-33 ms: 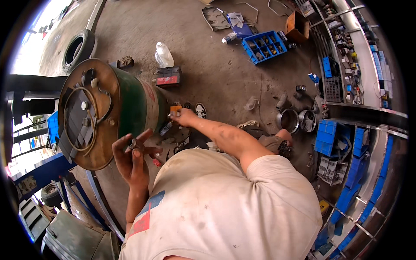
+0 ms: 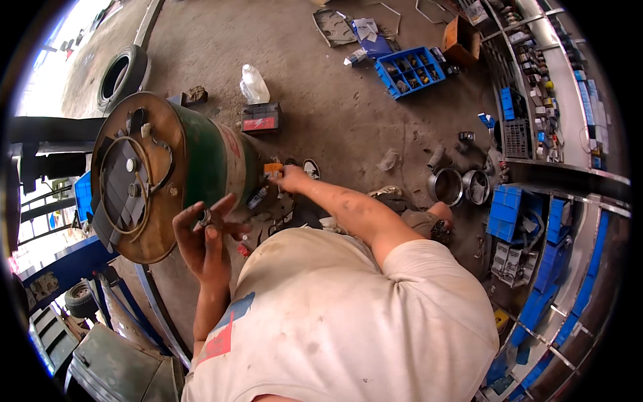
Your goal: The person sits on the floor sorting nuts and bolts from a pile into metal bowls. He then moves to a vehicle's wheel hub, removes a bolt, and uses a tool to clean the inside of a nut before placing it on a shelf.
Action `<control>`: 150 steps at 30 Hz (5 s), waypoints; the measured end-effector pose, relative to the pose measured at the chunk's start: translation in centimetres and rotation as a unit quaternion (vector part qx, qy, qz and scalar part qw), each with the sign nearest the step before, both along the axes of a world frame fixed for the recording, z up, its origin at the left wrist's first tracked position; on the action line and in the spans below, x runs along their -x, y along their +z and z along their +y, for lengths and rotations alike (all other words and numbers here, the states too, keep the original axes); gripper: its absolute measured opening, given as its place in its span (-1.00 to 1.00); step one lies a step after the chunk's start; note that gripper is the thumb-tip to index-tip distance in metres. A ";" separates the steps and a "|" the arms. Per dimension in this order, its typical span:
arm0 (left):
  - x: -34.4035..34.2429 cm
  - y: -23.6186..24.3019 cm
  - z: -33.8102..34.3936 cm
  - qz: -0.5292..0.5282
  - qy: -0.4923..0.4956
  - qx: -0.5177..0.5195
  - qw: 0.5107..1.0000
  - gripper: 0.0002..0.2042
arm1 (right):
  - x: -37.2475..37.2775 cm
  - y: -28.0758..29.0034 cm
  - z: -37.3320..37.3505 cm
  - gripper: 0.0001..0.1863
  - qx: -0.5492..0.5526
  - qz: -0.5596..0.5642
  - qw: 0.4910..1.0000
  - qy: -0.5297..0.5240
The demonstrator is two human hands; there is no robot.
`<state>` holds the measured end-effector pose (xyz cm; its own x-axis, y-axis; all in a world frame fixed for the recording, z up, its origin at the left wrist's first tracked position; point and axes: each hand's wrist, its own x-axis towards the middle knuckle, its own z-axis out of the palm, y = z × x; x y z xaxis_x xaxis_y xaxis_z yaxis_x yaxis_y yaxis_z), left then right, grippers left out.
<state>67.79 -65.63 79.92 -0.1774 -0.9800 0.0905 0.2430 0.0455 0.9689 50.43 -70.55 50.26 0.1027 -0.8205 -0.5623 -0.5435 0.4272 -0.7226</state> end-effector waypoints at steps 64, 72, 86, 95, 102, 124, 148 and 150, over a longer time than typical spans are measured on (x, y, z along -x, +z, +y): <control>56.8 -36.2 -79.2 -0.500 -0.209 -0.354 0.762 -0.62 | 73.4 -10.5 -25.6 -0.77 -0.274 0.046 0.848 -0.452; 68.3 -29.9 -87.7 -0.651 -0.198 -0.303 0.667 -0.67 | 97.4 -2.2 -52.6 -0.87 0.036 -0.097 0.674 -0.731; 97.7 -43.5 -114.9 -0.606 -0.202 -0.197 0.743 -0.46 | 98.4 -12.8 -50.9 -0.79 -0.182 0.104 0.960 -0.187; 135.5 -43.1 -139.0 -0.686 -0.363 -0.050 0.629 -0.43 | 123.9 -9.7 -72.8 -0.79 -0.156 0.280 0.874 -0.365; 172.0 -29.0 -153.7 -0.356 -0.384 -0.103 0.846 -0.73 | 151.5 8.4 -98.2 -0.81 0.095 0.026 0.678 -0.729; 187.3 -33.6 -156.8 -0.537 -0.368 -0.194 0.733 -0.72 | 210.7 13.4 -104.8 -0.55 -0.007 0.259 0.841 -0.475; 242.5 -22.7 -152.1 -0.301 -0.790 -0.028 0.534 -0.50 | 253.6 49.0 -123.3 -0.71 0.016 0.618 0.713 -0.330; 244.5 -19.8 -152.2 -0.296 -0.827 -0.131 0.460 -0.56 | 256.2 47.8 -122.4 -0.76 0.087 0.694 0.665 -0.262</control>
